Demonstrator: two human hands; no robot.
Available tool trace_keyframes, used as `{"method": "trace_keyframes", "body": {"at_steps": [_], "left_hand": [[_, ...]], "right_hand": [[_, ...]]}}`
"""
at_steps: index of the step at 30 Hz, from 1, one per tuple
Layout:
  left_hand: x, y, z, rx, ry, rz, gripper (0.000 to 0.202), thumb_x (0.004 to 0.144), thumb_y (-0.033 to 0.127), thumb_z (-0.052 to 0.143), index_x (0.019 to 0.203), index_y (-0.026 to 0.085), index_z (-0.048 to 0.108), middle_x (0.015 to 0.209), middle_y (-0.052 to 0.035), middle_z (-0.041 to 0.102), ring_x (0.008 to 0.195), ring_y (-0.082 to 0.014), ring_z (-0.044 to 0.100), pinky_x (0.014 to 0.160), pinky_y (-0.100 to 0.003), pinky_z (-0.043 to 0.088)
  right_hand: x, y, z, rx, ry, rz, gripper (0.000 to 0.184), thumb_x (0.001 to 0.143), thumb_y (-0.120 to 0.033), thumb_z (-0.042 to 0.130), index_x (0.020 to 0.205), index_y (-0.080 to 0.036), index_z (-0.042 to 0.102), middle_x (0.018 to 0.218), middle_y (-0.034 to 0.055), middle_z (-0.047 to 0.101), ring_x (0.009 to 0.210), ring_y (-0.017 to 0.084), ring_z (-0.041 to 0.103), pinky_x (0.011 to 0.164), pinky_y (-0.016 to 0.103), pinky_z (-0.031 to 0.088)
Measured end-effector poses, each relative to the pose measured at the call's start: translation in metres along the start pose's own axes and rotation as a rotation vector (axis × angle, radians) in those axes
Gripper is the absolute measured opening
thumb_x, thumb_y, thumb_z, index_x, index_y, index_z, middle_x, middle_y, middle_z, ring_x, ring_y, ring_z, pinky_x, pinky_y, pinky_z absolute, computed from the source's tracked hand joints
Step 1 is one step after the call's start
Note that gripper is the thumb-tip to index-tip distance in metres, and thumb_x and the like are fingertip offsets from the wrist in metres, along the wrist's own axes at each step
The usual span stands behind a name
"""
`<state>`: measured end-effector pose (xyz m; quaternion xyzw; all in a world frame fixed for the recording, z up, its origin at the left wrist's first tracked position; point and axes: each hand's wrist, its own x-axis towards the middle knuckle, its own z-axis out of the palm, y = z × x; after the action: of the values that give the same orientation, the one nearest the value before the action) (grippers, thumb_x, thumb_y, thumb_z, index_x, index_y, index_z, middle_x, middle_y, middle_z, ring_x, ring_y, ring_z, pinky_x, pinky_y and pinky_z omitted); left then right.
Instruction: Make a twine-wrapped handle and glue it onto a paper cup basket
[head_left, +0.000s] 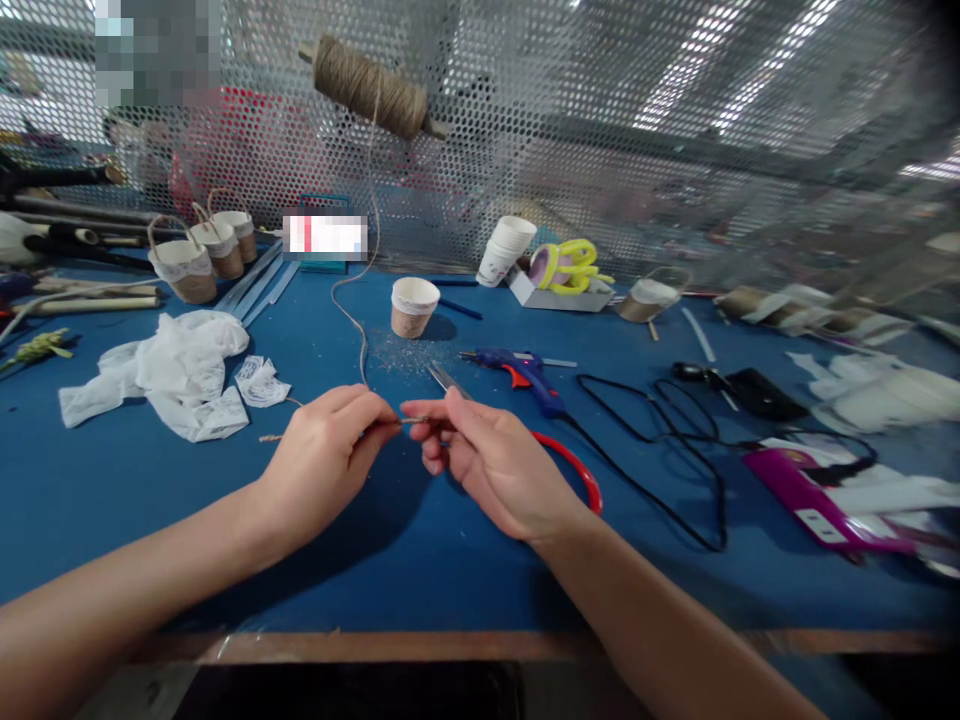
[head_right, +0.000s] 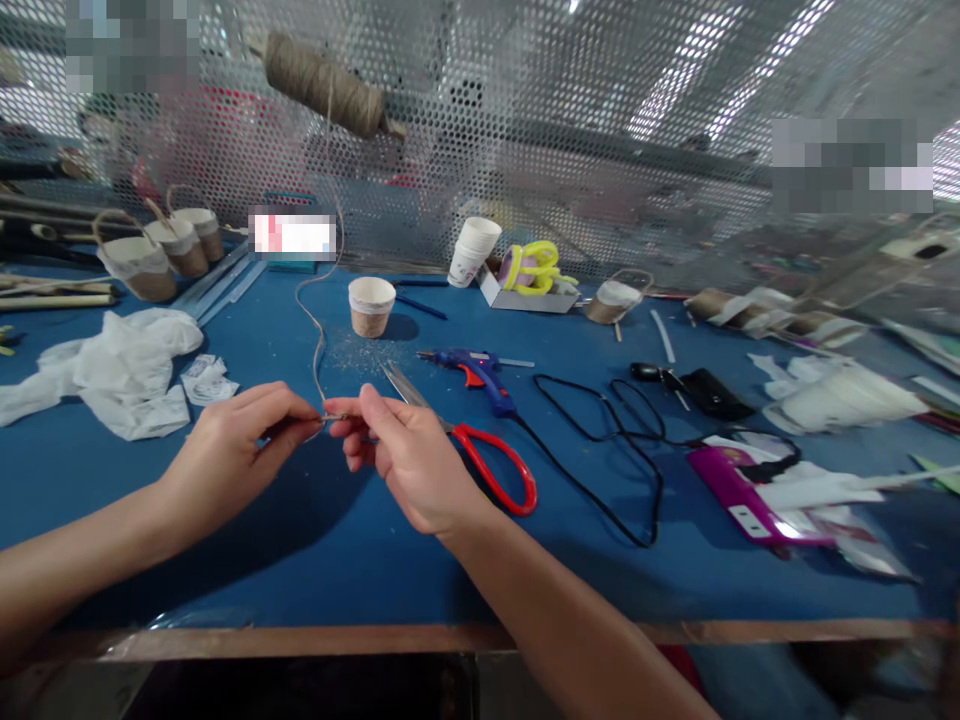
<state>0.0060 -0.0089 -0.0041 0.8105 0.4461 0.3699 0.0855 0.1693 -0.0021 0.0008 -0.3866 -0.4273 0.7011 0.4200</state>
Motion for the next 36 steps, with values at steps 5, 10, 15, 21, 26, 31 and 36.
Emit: {"method": "trace_keyframes", "body": {"at_steps": [5, 10, 15, 21, 26, 31, 36], "left_hand": [[0.000, 0.001, 0.000, 0.002, 0.006, 0.014, 0.012, 0.079, 0.010, 0.050, 0.069, 0.014, 0.056, 0.064, -0.0013, 0.058, 0.059, -0.0115, 0.052, 0.055, -0.022, 0.040], [0.000, -0.001, 0.000, -0.021, 0.048, 0.016, 0.012, 0.079, 0.009, 0.050, 0.069, 0.013, 0.056, 0.063, -0.0013, 0.057, 0.058, -0.0106, 0.051, 0.054, -0.021, 0.040], [-0.002, -0.003, 0.001, -0.047, 0.072, 0.012, 0.012, 0.080, 0.011, 0.050, 0.070, 0.014, 0.055, 0.064, -0.0006, 0.056, 0.060, -0.0100, 0.050, 0.056, -0.020, 0.040], [-0.001, -0.004, 0.001, -0.066, 0.105, 0.016, 0.011, 0.080, 0.012, 0.050, 0.071, 0.014, 0.056, 0.062, -0.0002, 0.055, 0.059, -0.0098, 0.050, 0.055, -0.020, 0.040], [-0.002, -0.005, 0.001, -0.063, 0.097, 0.003, 0.011, 0.080, 0.011, 0.050, 0.071, 0.015, 0.056, 0.062, -0.0004, 0.054, 0.059, -0.0105, 0.050, 0.055, -0.021, 0.039], [-0.003, -0.002, 0.003, -0.093, 0.104, -0.004, 0.012, 0.079, 0.009, 0.051, 0.069, 0.014, 0.055, 0.064, -0.0009, 0.055, 0.060, -0.0104, 0.050, 0.055, -0.021, 0.040], [-0.003, 0.001, 0.004, -0.116, 0.069, -0.034, 0.010, 0.078, 0.010, 0.053, 0.069, 0.015, 0.054, 0.063, 0.0000, 0.054, 0.060, -0.0103, 0.050, 0.055, -0.020, 0.040]], "right_hand": [[-0.002, 0.002, -0.002, -0.251, 0.047, -0.168, 0.028, 0.080, -0.040, 0.052, 0.083, -0.018, 0.070, 0.068, 0.0022, 0.059, 0.057, 0.008, 0.049, 0.051, 0.022, 0.039], [-0.006, -0.002, -0.004, -0.566, 0.048, -0.350, 0.030, 0.084, -0.037, 0.046, 0.095, -0.019, 0.067, 0.074, 0.0028, 0.059, 0.066, 0.010, 0.052, 0.056, 0.023, 0.042], [-0.004, -0.002, -0.002, -0.290, 0.036, -0.148, 0.036, 0.083, -0.043, 0.045, 0.093, -0.018, 0.068, 0.071, 0.0032, 0.057, 0.058, 0.009, 0.048, 0.052, 0.024, 0.039], [-0.004, -0.004, -0.002, -0.089, -0.011, -0.027, 0.035, 0.082, -0.043, 0.048, 0.092, -0.017, 0.067, 0.069, 0.0023, 0.056, 0.056, 0.008, 0.047, 0.049, 0.023, 0.036], [-0.005, -0.005, 0.000, -0.123, -0.010, -0.060, 0.033, 0.081, -0.043, 0.050, 0.089, -0.017, 0.068, 0.068, 0.0022, 0.057, 0.056, 0.007, 0.048, 0.049, 0.022, 0.037], [-0.004, 0.000, 0.000, -0.179, 0.032, -0.115, 0.020, 0.075, -0.033, 0.060, 0.084, -0.018, 0.069, 0.072, 0.0024, 0.061, 0.057, 0.008, 0.049, 0.051, 0.022, 0.040], [-0.003, 0.008, 0.000, -0.413, 0.088, -0.281, 0.011, 0.072, -0.023, 0.063, 0.082, -0.020, 0.066, 0.066, -0.0014, 0.058, 0.056, 0.008, 0.052, 0.053, 0.023, 0.043]]}}
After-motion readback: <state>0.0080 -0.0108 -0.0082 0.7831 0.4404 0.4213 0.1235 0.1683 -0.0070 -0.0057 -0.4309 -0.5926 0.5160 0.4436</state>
